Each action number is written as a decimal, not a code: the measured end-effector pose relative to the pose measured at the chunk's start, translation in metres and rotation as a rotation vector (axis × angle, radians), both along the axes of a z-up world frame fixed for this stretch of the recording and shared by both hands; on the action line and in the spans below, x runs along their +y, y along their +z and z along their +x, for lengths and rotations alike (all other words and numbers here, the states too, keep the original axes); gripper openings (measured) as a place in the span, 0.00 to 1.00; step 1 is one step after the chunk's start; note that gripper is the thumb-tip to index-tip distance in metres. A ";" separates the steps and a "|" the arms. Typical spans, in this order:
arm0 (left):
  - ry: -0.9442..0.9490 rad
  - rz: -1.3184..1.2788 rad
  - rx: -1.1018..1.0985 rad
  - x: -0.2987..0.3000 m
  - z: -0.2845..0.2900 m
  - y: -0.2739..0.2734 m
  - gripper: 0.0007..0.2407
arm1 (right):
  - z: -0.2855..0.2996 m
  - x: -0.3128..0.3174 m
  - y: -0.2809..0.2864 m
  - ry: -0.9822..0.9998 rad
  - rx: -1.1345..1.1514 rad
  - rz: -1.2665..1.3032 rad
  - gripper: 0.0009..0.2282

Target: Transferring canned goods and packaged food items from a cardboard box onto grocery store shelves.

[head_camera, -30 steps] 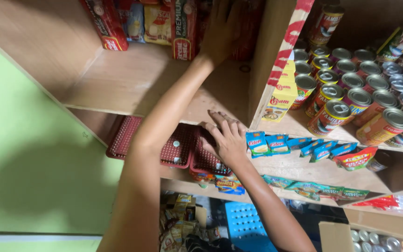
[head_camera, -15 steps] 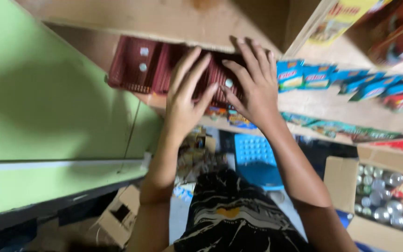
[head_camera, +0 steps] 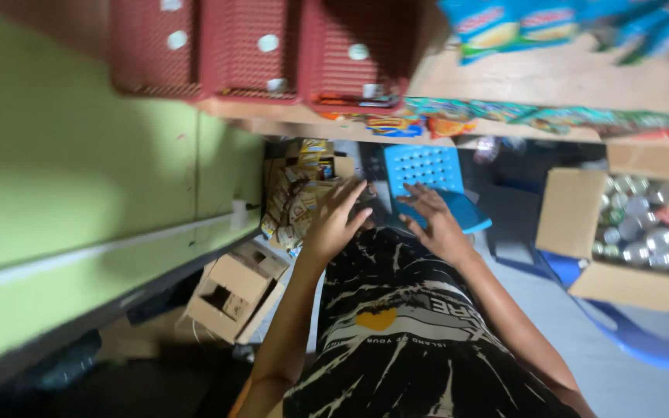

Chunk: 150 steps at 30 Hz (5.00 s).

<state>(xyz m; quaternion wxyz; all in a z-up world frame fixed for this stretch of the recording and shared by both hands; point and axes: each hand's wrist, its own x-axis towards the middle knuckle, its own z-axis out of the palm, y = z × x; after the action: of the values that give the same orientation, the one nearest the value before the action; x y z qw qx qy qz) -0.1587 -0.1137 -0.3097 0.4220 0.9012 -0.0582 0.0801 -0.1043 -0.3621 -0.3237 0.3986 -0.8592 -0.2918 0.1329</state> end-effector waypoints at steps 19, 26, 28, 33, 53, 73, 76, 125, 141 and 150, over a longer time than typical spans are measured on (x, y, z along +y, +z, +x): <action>-0.467 -0.069 0.056 -0.164 0.053 0.024 0.05 | -0.040 -0.156 -0.007 -0.371 0.036 0.112 0.06; -0.449 -0.103 0.169 -0.258 0.034 0.014 0.08 | -0.054 -0.250 -0.007 -0.467 0.068 0.109 0.07; -0.446 -0.105 0.168 -0.289 0.028 0.005 0.09 | -0.058 -0.279 -0.018 -0.495 0.106 0.091 0.07; -0.482 -0.089 0.155 -0.358 0.015 -0.009 0.13 | -0.074 -0.341 -0.040 -0.473 0.096 0.166 0.09; -0.486 0.005 0.261 -0.318 -0.052 -0.014 0.14 | -0.123 -0.316 -0.027 -0.545 0.333 0.042 0.11; -0.486 0.021 0.264 -0.364 -0.031 -0.037 0.17 | -0.113 -0.400 -0.052 -0.648 0.317 0.108 0.11; -0.521 0.062 0.279 -0.412 -0.010 -0.031 0.17 | -0.105 -0.450 -0.064 -0.779 0.413 0.059 0.11; -0.361 0.257 0.548 -0.606 0.039 -0.019 0.17 | 0.116 -0.772 -0.491 -1.477 1.069 2.048 0.19; -0.329 0.085 0.384 -0.610 0.046 -0.014 0.17 | 0.034 -0.680 -0.208 -1.068 0.884 1.511 0.19; -0.098 -0.265 0.432 -0.590 0.052 -0.008 0.23 | -0.001 -0.581 -0.107 -0.691 0.864 1.035 0.17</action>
<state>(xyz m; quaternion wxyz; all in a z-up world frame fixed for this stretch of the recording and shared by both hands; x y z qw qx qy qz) -0.1071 -0.7042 -0.3173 0.5424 0.8303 0.0008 -0.1280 -0.1054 -0.9434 -0.4307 0.8490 -0.4765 0.1512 0.1711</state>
